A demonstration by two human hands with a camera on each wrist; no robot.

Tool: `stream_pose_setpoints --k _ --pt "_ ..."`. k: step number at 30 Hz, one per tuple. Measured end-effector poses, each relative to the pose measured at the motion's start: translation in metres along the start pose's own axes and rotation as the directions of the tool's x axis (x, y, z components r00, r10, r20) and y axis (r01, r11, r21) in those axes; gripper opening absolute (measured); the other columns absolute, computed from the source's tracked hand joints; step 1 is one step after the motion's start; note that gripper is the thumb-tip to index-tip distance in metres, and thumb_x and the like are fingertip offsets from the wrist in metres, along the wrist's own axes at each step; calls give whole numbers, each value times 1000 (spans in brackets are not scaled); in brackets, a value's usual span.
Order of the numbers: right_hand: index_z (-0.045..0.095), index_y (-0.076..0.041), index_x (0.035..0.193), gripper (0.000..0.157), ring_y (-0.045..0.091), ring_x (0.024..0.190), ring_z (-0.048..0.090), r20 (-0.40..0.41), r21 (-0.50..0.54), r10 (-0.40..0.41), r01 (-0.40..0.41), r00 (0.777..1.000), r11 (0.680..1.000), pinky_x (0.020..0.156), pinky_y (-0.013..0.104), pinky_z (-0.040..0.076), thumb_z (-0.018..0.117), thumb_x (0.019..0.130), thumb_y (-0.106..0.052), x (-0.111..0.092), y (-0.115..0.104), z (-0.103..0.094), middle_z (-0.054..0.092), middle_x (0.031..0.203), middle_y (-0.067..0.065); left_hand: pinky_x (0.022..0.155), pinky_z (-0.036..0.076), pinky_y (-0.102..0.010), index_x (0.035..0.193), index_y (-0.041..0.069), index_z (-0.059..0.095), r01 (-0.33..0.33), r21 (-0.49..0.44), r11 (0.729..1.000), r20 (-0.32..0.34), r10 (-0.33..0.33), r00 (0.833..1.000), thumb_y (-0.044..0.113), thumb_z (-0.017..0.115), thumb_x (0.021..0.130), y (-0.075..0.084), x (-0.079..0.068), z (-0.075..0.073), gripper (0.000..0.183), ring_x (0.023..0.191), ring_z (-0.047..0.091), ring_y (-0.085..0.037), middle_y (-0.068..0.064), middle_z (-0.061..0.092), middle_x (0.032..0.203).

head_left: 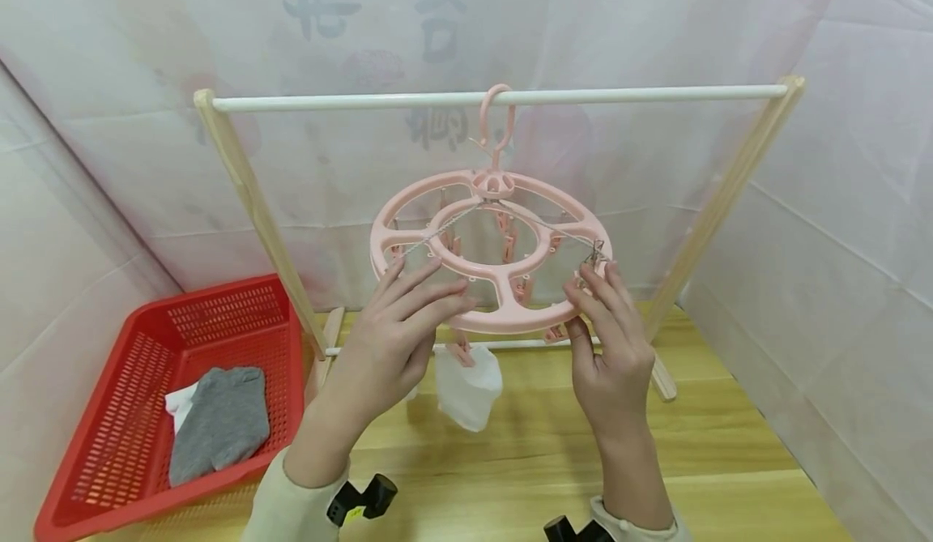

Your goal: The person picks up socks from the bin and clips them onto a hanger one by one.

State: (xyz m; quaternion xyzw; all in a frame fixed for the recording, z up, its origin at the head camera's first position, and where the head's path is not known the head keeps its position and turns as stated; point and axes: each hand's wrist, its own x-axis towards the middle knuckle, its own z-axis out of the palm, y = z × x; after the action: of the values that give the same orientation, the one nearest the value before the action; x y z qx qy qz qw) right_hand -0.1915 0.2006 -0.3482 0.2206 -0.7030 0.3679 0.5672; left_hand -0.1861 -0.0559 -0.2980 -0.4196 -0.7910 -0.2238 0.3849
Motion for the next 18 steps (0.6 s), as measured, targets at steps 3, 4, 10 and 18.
stream_pose_setpoints --k 3,4,10,18 --pt "75 0 109 20 46 126 55 -6 0 -2 2 1000 1000 110 40 43 69 92 -9 1 -2 0 69 122 20 121 21 -55 124 17 70 -5 -3 1000 -14 5 1000 -8 53 87 0 0 -1 47 141 44 -31 -4 65 133" --pt "75 0 108 20 46 125 56 -10 2 -5 5 1000 1000 110 40 43 69 92 -10 1 -2 1 69 121 20 120 21 -56 125 16 70 -4 1 1000 -18 4 1000 -7 55 87 0 0 -1 46 142 42 -31 -5 64 135" --pt "75 2 105 24 47 119 59 -26 29 -41 42 999 999 108 42 45 65 97 -18 3 -9 4 70 113 22 117 25 -61 130 14 67 4 40 999 -48 -2 999 6 67 85 8 1 -4 46 146 37 -31 -7 61 139" --pt "76 2 101 26 47 111 62 -36 22 -105 106 994 994 106 39 47 62 99 -20 4 -22 9 70 105 23 115 30 -60 129 17 67 -24 102 995 -56 30 998 14 77 83 27 5 -2 48 139 46 -34 -5 63 137"
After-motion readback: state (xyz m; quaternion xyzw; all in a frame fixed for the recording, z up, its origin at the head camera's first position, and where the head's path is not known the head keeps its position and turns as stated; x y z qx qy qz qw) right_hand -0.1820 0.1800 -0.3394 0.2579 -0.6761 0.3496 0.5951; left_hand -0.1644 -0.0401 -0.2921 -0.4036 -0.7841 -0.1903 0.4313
